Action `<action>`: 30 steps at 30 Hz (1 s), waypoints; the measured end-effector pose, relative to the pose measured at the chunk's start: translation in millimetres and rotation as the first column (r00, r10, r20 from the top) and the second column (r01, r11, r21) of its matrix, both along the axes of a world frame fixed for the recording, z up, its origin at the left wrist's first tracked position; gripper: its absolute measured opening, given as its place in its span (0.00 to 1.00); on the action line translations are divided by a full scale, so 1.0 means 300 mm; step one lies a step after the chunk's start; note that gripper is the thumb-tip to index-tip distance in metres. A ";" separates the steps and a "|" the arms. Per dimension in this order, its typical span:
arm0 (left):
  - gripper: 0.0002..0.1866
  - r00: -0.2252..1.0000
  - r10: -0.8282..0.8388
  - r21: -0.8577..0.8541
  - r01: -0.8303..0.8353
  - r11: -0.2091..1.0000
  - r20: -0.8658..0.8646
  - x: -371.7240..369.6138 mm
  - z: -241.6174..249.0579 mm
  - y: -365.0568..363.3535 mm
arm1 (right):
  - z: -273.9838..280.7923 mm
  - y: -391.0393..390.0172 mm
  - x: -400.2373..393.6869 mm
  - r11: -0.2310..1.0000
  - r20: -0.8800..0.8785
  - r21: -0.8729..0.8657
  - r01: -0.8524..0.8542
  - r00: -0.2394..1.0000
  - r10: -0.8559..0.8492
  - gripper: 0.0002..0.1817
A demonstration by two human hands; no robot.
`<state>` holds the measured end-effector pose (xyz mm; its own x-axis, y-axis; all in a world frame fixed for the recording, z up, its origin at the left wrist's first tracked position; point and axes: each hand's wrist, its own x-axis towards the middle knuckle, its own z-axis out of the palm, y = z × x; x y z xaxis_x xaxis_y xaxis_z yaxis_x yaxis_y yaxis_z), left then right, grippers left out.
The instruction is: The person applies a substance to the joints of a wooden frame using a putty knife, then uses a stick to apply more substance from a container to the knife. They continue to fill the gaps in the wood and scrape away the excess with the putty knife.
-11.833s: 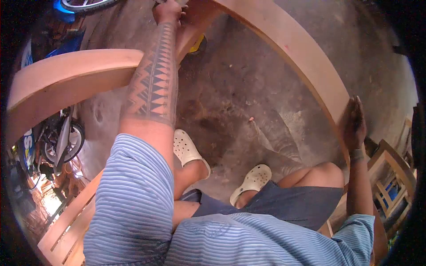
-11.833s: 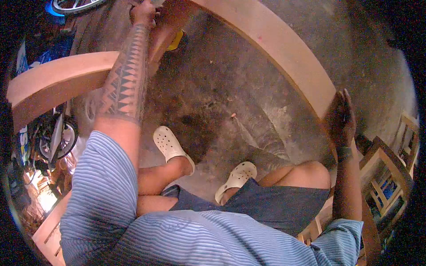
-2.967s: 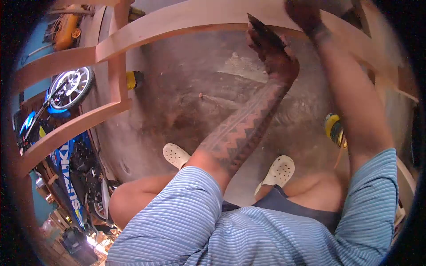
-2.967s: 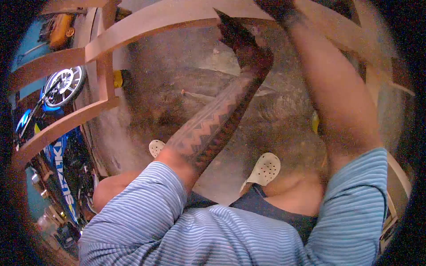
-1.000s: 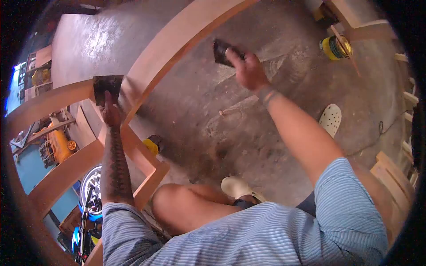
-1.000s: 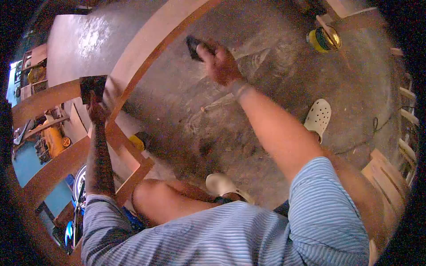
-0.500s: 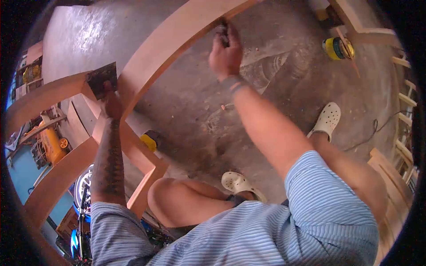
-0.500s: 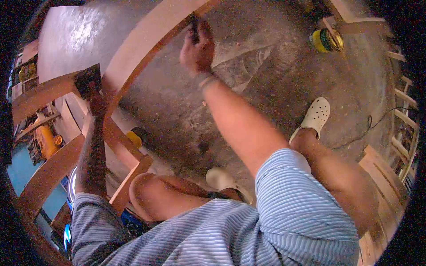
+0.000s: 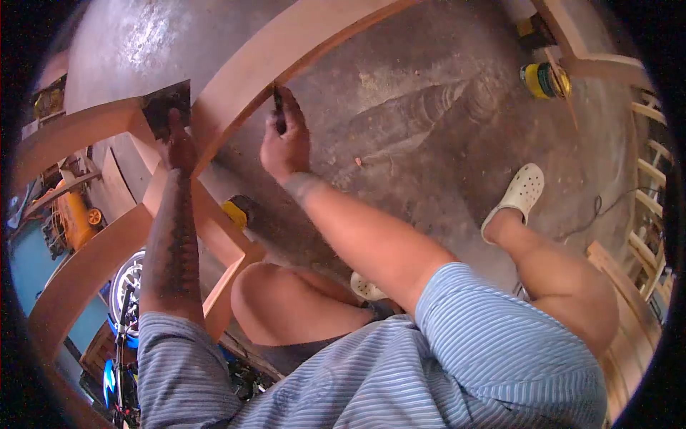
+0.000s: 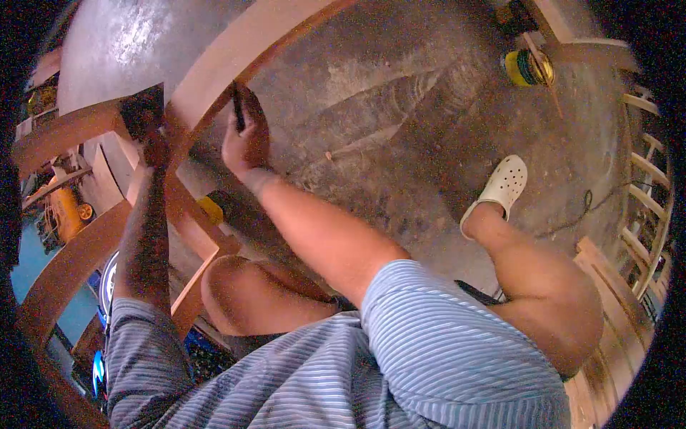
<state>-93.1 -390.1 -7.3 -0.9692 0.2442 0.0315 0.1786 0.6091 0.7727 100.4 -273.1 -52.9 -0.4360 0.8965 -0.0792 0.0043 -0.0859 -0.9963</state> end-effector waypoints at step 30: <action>0.27 0.990 -0.015 -0.129 -0.003 0.992 -0.141 -0.106 -0.143 -0.096 | -0.091 0.115 0.102 0.978 -0.065 0.026 -0.205 0.976 0.206 0.18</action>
<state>-124.9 -419.0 -50.1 -0.9556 0.2611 0.1363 0.2847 0.7005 0.6544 130.9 -238.5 -80.1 -0.6149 0.7881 -0.0269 -0.0472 -0.0708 -0.9964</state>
